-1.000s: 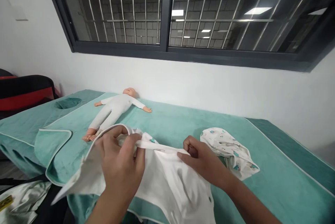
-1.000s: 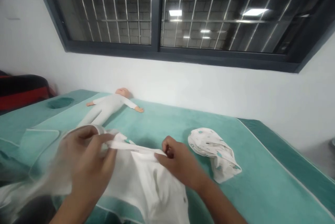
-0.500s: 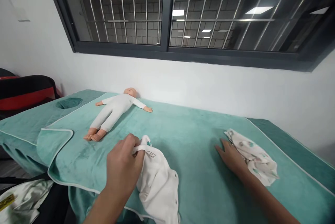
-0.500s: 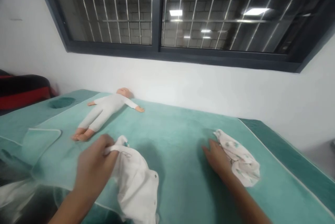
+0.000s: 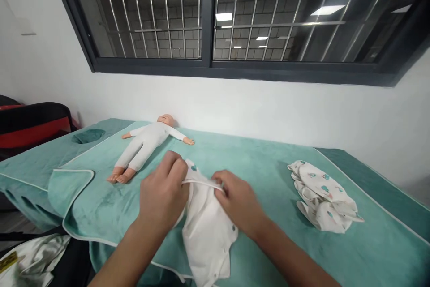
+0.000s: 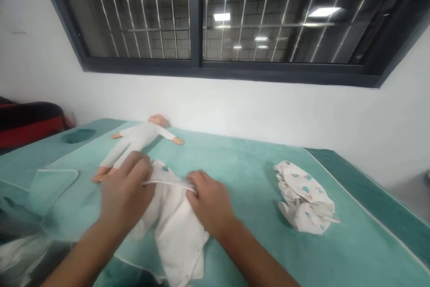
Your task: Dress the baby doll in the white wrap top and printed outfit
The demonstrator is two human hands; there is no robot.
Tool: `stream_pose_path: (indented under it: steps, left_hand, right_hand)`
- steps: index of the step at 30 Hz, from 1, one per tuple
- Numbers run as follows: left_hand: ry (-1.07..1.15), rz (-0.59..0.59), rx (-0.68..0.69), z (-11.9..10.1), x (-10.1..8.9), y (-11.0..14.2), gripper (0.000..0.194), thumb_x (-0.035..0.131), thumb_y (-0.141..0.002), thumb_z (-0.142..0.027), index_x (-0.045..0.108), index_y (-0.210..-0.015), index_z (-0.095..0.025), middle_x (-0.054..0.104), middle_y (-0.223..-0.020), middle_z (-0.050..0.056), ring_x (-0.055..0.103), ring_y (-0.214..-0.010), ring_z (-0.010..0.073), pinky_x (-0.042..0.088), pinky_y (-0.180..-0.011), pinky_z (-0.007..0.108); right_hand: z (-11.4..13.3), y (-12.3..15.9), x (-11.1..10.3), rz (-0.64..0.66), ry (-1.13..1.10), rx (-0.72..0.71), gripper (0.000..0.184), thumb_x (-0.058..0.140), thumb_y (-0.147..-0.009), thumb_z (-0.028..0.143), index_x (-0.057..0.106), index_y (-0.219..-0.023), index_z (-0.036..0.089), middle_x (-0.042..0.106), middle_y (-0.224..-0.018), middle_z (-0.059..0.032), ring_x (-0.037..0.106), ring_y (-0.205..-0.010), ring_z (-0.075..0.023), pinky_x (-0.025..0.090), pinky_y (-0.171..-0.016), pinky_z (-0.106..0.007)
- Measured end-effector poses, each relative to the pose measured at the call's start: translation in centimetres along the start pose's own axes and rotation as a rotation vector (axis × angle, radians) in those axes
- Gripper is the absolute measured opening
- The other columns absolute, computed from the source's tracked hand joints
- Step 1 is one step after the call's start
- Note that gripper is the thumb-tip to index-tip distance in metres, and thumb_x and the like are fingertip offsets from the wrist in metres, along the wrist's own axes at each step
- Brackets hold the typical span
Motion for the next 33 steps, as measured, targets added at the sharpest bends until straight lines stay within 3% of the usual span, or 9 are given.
stream_pose_path:
  steps: [2, 5, 11, 14, 17, 20, 25, 29, 33]
  left_hand:
    - [-0.072, -0.055, 0.024, 1.3, -0.3, -0.6, 0.021, 0.043, -0.069, 0.001, 0.046, -0.064, -0.020, 0.066, -0.092, 0.004, 0.057, -0.076, 0.0161, 0.029, -0.057, 0.026]
    - [-0.001, -0.016, -0.019, 3.5, 0.1, -1.1, 0.024, 0.041, -0.068, 0.003, 0.048, -0.067, -0.020, 0.065, -0.114, 0.005, 0.059, -0.099, 0.0201, 0.038, -0.067, 0.027]
    - [0.099, 0.234, -0.332, 6.0, 1.6, -1.1, 0.037, 0.042, -0.070, -0.005, 0.056, -0.099, -0.023, 0.068, -0.090, 0.002, 0.062, -0.076, 0.0199, 0.038, -0.061, 0.027]
    - [0.025, 0.279, -0.387, 6.4, 1.8, -1.5, 0.034, 0.044, -0.073, -0.011, 0.053, -0.104, -0.024, 0.067, -0.086, 0.004, 0.061, -0.071, 0.0219, 0.034, -0.056, 0.027]
    - [-0.042, 0.384, -0.380, 6.9, 3.4, -2.4, 0.027, 0.044, -0.080, -0.020, 0.052, -0.106, -0.025, 0.068, -0.087, 0.005, 0.061, -0.071, 0.0243, 0.031, -0.054, 0.028]
    - [-0.105, 0.568, -0.339, 7.4, 7.3, -3.1, 0.026, 0.040, -0.086, -0.026, 0.053, -0.108, -0.025, 0.069, -0.088, 0.008, 0.063, -0.073, 0.0265, 0.031, -0.056, 0.029]
    - [-0.101, 0.807, -0.230, 8.1, 17.3, -3.4, 0.028, 0.041, -0.088, -0.034, 0.055, -0.108, -0.019, 0.069, -0.091, 0.012, 0.065, -0.081, 0.0295, 0.038, -0.062, 0.031]
    - [-0.083, 0.848, -0.166, 8.1, 24.5, -3.0, 0.029, 0.043, -0.089, -0.030, 0.055, -0.109, -0.014, 0.067, -0.100, 0.017, 0.065, -0.087, 0.0298, 0.042, -0.066, 0.032]
    - [-0.096, 0.747, -0.132, 7.3, 28.3, -1.1, 0.035, 0.039, -0.087, -0.015, 0.052, -0.120, -0.012, 0.060, -0.118, 0.020, 0.060, -0.102, 0.0313, 0.045, -0.077, 0.038]
  right_hand:
    - [-0.7, -1.1, -1.9, -0.133, 0.131, -0.009, 0.026, 0.046, -0.082, 0.013, 0.059, -0.103, 0.022, 0.065, -0.102, -0.0018, 0.057, -0.084, -0.0164, 0.039, -0.074, -0.027]
    - [-1.6, -1.9, -4.8, -0.273, 0.313, -0.015, 0.027, 0.040, -0.084, 0.012, 0.062, -0.096, 0.023, 0.066, -0.097, -0.0026, 0.057, -0.087, -0.0182, 0.037, -0.070, -0.026]
    - [-2.9, -0.8, -8.7, -0.406, 0.283, -0.042, 0.027, 0.040, -0.080, 0.012, 0.064, -0.088, 0.022, 0.068, -0.093, -0.0025, 0.058, -0.087, -0.0182, 0.040, -0.073, -0.027]
    - [-4.1, -0.5, -10.1, -0.414, 0.236, 0.095, 0.025, 0.042, -0.080, 0.017, 0.065, -0.088, 0.025, 0.069, -0.088, 0.0004, 0.059, -0.077, -0.0167, 0.040, -0.067, -0.026]
    - [-5.7, -1.1, -10.7, -0.310, 0.366, 0.310, 0.024, 0.045, -0.079, 0.023, 0.065, -0.091, 0.028, 0.068, -0.079, 0.0007, 0.058, -0.070, -0.0181, 0.037, -0.060, -0.026]
    - [-8.2, -2.2, -9.8, -0.115, 0.553, 0.466, 0.023, 0.045, -0.082, 0.029, 0.064, -0.094, 0.029, 0.067, -0.079, -0.0029, 0.058, -0.069, -0.0207, 0.035, -0.058, -0.028]
    - [-14.1, -5.4, -5.9, 0.081, 0.708, 0.558, 0.024, 0.043, -0.085, 0.024, 0.062, -0.099, 0.021, 0.067, -0.092, -0.0099, 0.062, -0.078, -0.0242, 0.041, -0.064, -0.031]
    - [-17.9, -8.2, -2.3, 0.049, 0.735, 0.541, 0.034, 0.037, -0.085, 0.008, 0.060, -0.109, 0.015, 0.064, -0.106, -0.0154, 0.062, -0.094, -0.0273, 0.046, -0.074, -0.036]
    - [-18.1, -9.8, 1.7, -0.089, 0.727, 0.391, 0.041, 0.038, -0.085, 0.006, 0.057, -0.121, 0.011, 0.054, -0.129, -0.0180, 0.050, -0.119, -0.0313, 0.041, -0.096, -0.045]
Point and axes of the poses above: each hand's wrist, its own y-axis away from the middle knuckle, its own x-axis out of the palm, z = x × y, the point moved 5 cm from there along -y, towards the middle knuckle
